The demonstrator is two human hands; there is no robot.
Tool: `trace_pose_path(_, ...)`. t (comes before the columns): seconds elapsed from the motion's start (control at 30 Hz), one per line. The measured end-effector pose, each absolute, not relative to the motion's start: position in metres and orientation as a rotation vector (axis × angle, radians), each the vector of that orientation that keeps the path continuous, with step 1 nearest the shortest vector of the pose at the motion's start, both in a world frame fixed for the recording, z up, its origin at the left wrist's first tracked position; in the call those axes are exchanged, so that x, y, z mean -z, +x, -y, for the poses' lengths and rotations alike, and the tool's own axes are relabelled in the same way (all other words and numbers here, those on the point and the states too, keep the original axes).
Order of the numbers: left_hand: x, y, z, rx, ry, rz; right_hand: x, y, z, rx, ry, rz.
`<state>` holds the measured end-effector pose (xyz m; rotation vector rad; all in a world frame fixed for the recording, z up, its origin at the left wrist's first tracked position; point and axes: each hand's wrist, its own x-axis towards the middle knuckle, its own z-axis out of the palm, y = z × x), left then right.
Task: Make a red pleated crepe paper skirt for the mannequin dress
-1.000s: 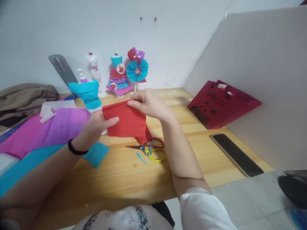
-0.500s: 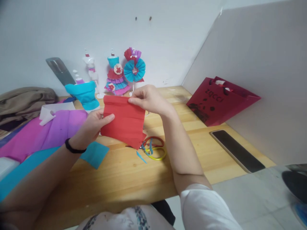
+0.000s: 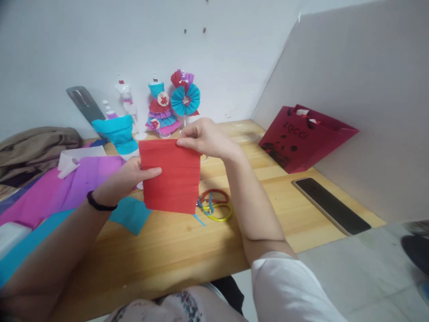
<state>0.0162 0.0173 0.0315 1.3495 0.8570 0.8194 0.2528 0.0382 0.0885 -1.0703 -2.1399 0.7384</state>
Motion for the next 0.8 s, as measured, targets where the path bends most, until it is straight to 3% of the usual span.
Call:
trace_pose_path(0.3,-0.033,0.026,-0.012,-1.085,1.283,-0.87,-0.092,0.254,-0.034,-0.83,-1.016,2.039)
trace_pose_path(0.8,-0.043,0.02,-0.005,-1.084,1.534,-1.01,-0.085,0.248,-0.041,-0.665,-1.107,2.084)
